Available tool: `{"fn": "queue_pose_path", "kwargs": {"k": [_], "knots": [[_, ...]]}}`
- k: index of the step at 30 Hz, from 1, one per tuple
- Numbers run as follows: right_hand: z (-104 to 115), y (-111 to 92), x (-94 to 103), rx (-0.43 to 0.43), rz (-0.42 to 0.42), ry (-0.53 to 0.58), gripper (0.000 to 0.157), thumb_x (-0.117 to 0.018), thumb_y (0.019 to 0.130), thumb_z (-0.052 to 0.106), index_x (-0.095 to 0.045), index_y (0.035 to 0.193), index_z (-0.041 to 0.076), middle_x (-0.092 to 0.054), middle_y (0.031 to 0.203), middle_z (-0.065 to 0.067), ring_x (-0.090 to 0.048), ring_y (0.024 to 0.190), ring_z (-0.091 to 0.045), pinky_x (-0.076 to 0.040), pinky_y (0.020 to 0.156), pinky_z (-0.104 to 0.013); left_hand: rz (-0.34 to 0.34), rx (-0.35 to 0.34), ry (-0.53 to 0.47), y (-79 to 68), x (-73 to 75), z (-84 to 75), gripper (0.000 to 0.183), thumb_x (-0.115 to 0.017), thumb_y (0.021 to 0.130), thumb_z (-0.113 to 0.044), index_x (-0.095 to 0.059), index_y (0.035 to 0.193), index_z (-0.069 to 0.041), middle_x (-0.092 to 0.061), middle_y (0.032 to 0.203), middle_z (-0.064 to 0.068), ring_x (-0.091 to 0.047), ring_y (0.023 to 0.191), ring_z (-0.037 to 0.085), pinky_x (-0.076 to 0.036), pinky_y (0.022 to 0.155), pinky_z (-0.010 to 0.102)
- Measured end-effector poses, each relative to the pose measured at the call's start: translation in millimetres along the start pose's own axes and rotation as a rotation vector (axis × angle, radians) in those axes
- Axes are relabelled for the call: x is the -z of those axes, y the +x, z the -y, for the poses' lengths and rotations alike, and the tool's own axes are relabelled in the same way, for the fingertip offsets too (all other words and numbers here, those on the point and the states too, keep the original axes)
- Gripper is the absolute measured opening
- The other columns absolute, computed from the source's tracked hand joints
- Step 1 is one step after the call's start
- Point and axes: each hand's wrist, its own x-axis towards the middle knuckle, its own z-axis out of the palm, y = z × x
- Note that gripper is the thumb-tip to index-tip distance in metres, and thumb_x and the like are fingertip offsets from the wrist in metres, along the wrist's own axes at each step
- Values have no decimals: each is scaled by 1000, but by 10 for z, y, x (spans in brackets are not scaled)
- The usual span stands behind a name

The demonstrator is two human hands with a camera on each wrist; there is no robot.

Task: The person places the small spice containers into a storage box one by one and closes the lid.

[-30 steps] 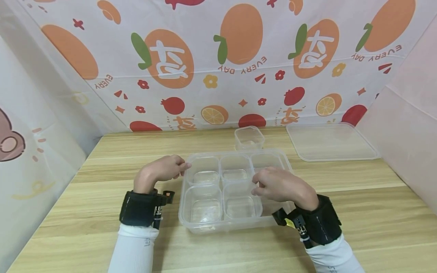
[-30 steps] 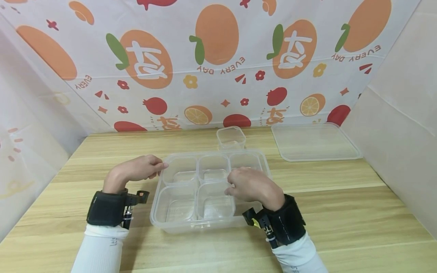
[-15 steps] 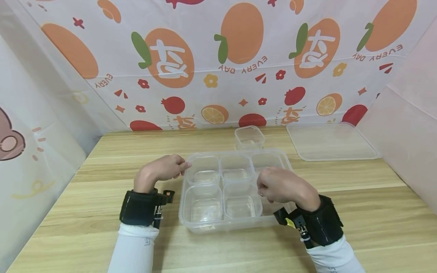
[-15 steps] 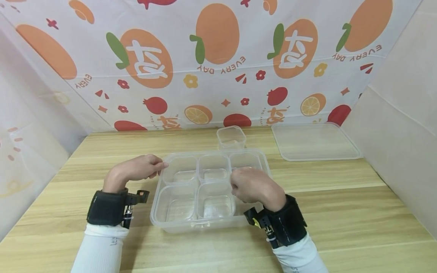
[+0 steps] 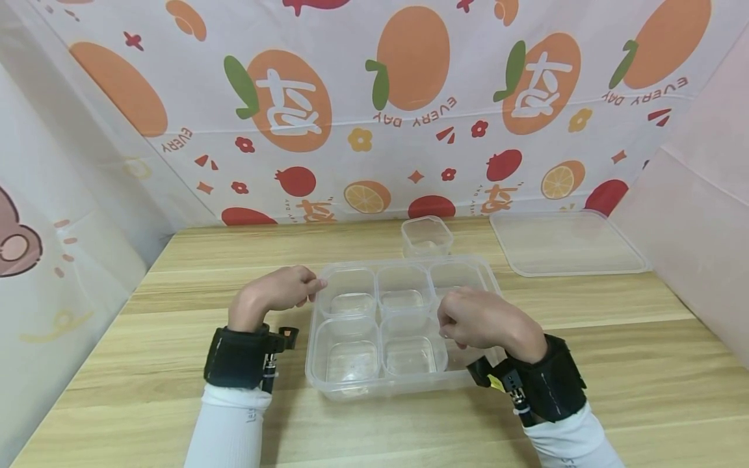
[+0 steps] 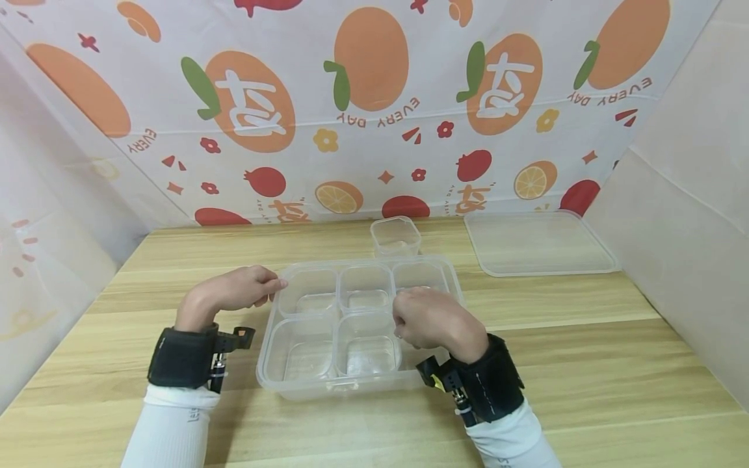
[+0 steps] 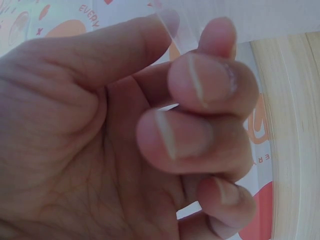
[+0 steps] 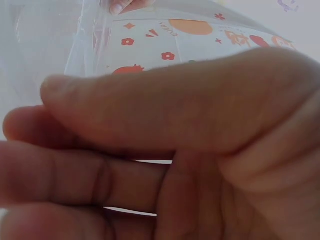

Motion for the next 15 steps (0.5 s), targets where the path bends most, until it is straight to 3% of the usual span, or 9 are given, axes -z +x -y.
{"fn": "queue_pose_path", "kwargs": {"k": [15], "knots": [[3,0,-2,-2,2,-11,25,-59,83,6,-58,60,16,-49,49,7,-45,46,-7,-36,45,-24,-1,-12,10,-15,3,-22,27,-44,95,-26,-59,96,-4,-49,71,7,-43,66,21,-37,59,34]]}}
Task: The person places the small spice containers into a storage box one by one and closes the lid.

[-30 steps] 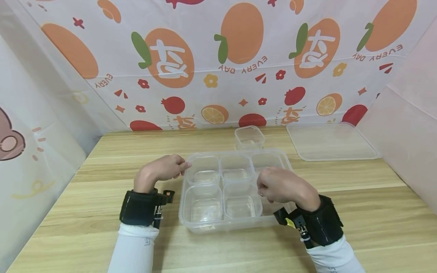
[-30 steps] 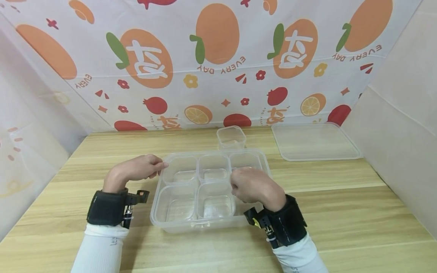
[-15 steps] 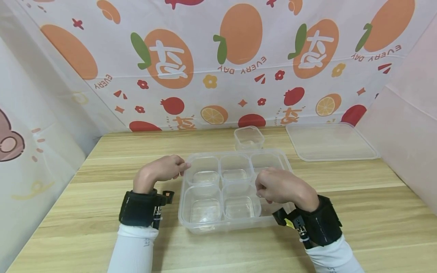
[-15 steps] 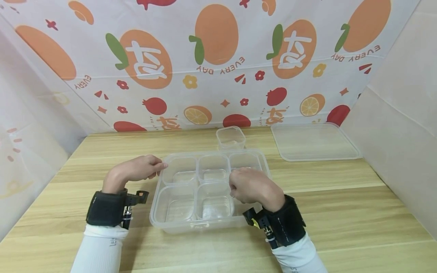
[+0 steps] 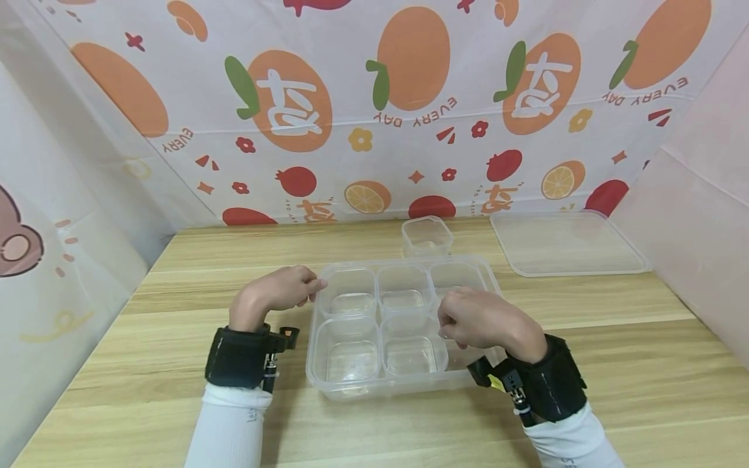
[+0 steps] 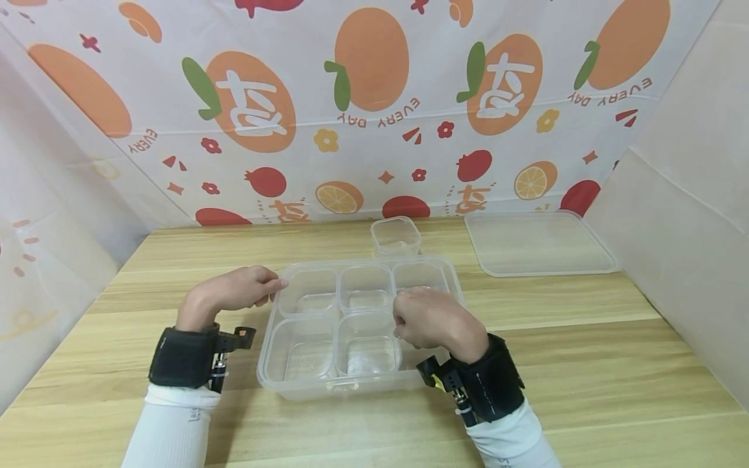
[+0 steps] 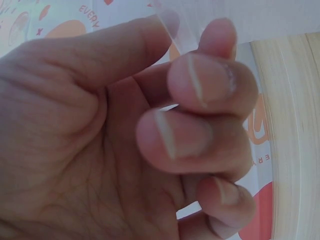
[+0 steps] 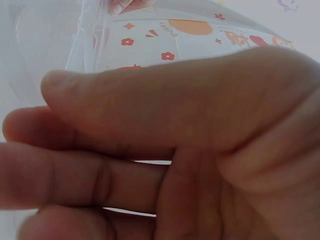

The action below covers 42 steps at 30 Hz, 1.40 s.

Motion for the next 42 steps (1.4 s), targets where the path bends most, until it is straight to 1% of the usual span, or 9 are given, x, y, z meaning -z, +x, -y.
{"fn": "queue_pose_path", "kwargs": {"k": [5,9,12,15,20,24,29,35,42], "knots": [[2,-12,28,-25,6,6,21,-61,82,10,-60,62,15,-50,50,6,-45,47,-7,-37,46,-25,-4,-5,8,9,8,-2,27,-43,96,-26,-59,94,-4,-49,71,7,-44,65,21,-37,58,34],[-16,-61,82,-70,-21,18,15,-63,82,16,-63,67,15,-52,53,5,-45,48,-9,-37,46,-27,-5,-1,8,25,14,-3,27,-44,95,-27,-59,92,-5,-49,70,7,-44,65,20,-37,58,34],[-44,-118,132,-76,-68,20,12,-64,82,18,-64,70,15,-51,56,4,-44,48,-11,-38,46,-27,-1,-7,13,43,16,-6,28,-43,96,-27,-59,89,-5,-48,69,6,-43,64,20,-36,58,34],[-70,-160,194,-47,-133,4,10,-65,82,18,-65,73,15,-51,58,4,-44,49,-11,-39,46,-27,0,-18,21,59,15,-7,29,-43,96,-27,-59,87,-5,-47,67,6,-42,62,20,-35,57,33],[-73,-170,351,-2,-257,-98,5,-65,82,18,-67,80,14,-55,64,5,-46,56,-10,-42,52,-29,8,-18,8,60,5,-2,29,-43,96,-27,-59,86,-5,-46,66,5,-41,61,19,-35,57,33],[-54,-156,504,-5,-349,-173,7,-66,81,20,-68,83,14,-60,67,3,-49,60,-11,-44,55,-30,4,-19,3,56,2,5,29,-43,96,-27,-59,85,-6,-45,65,5,-41,61,19,-34,56,33],[-70,-104,682,3,-452,-209,9,-66,81,19,-69,84,11,-62,69,0,-52,61,-13,-46,54,-31,3,-20,6,50,-3,7,29,-43,96,-28,-59,86,-6,-46,66,5,-41,62,19,-34,57,33],[-143,42,820,-10,-578,-218,9,-65,81,15,-69,81,7,-59,64,-3,-47,55,-16,-41,52,-33,1,-10,-1,17,-20,38,27,-45,95,-27,-59,86,-6,-46,66,5,-42,62,20,-35,57,34],[-258,236,917,-48,-641,-253,11,-64,80,15,-69,78,5,-57,59,-5,-44,51,-19,-38,49,-33,-7,-2,-9,-3,-2,37,27,-45,95,-28,-59,88,-5,-47,68,6,-43,65,20,-36,58,34]]}}
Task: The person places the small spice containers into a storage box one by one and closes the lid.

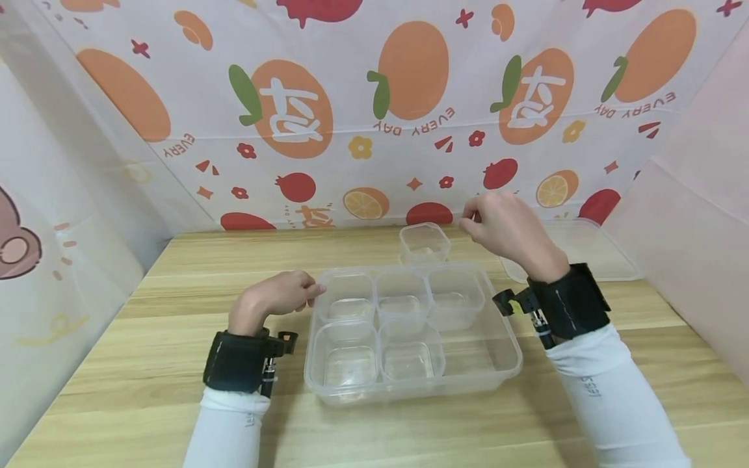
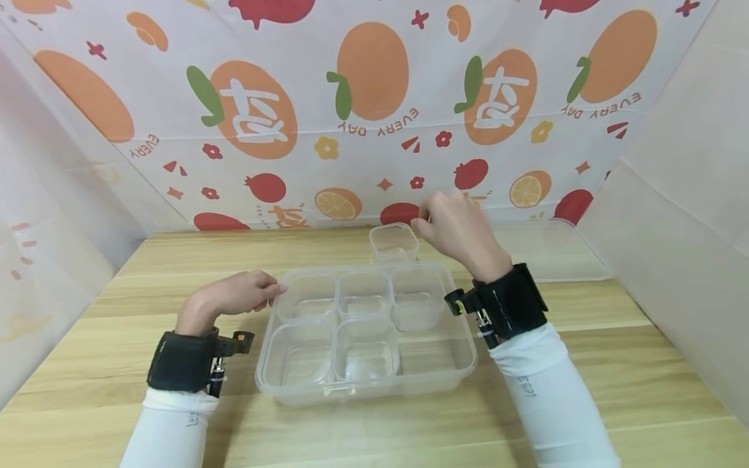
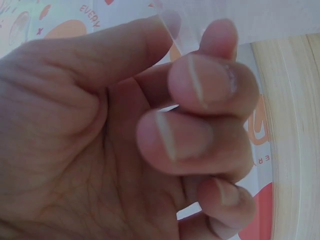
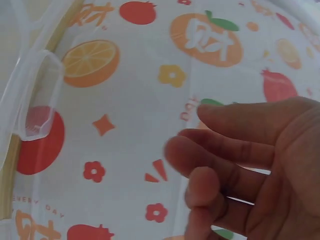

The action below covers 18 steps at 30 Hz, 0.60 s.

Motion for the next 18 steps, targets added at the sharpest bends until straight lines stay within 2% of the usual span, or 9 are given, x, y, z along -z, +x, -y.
{"fn": "queue_pose_path", "kwargs": {"k": [8,15,18], "knots": [[-136,186,-114,-37,-61,25,13,-61,82,12,-68,78,2,-55,57,-6,-44,50,-20,-37,46,-32,7,10,-1,-14,9,-16,27,-45,95,-28,-59,90,-5,-48,70,7,-44,67,21,-37,60,35],[-240,259,-232,-69,-5,32,14,-62,82,15,-67,76,3,-57,61,-7,-46,57,-22,-40,50,-33,3,9,7,-12,0,-11,28,-45,95,-28,-59,90,-5,-48,70,6,-44,67,21,-37,60,35],[-264,285,-280,-87,34,21,16,-62,82,16,-66,71,5,-55,59,-6,-46,56,-22,-38,48,-32,3,5,5,-19,1,-15,28,-44,95,-28,-59,90,-5,-48,70,6,-44,67,21,-37,59,35]]}}
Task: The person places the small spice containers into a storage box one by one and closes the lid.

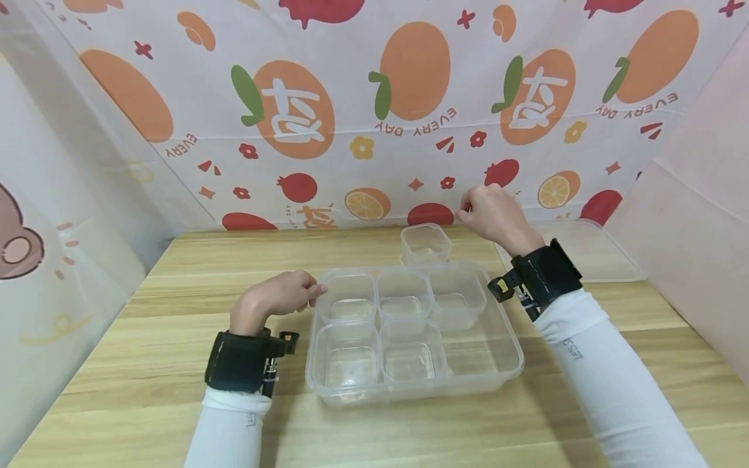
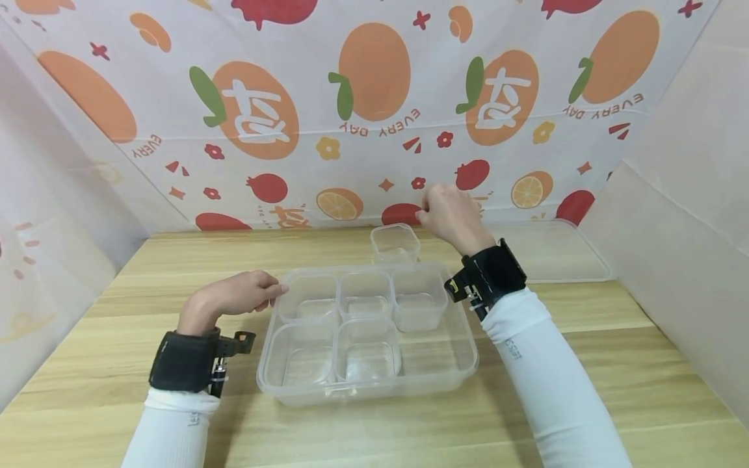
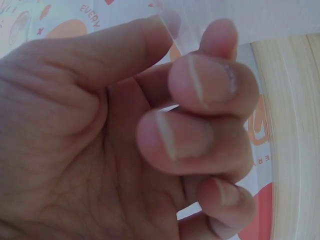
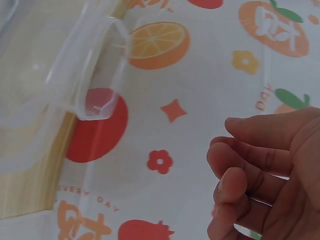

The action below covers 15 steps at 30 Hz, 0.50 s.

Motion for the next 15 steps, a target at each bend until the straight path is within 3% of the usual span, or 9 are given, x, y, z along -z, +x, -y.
{"fn": "queue_pose_path", "kwargs": {"k": [5,15], "knots": [[-23,54,-49,-15,66,-4,25,-61,83,15,-61,59,9,-44,50,-5,-42,49,-22,-31,43,-30,1,-11,-8,-7,-2,0,28,-44,95,-27,-59,90,-4,-48,69,6,-43,65,21,-36,59,34],[-113,152,-136,-128,235,65,25,-61,84,16,-62,60,7,-53,52,-7,-50,49,-22,-37,46,-29,-1,-8,0,-3,-4,5,28,-43,96,-27,-59,87,-5,-48,69,6,-43,65,20,-36,59,35]]}}
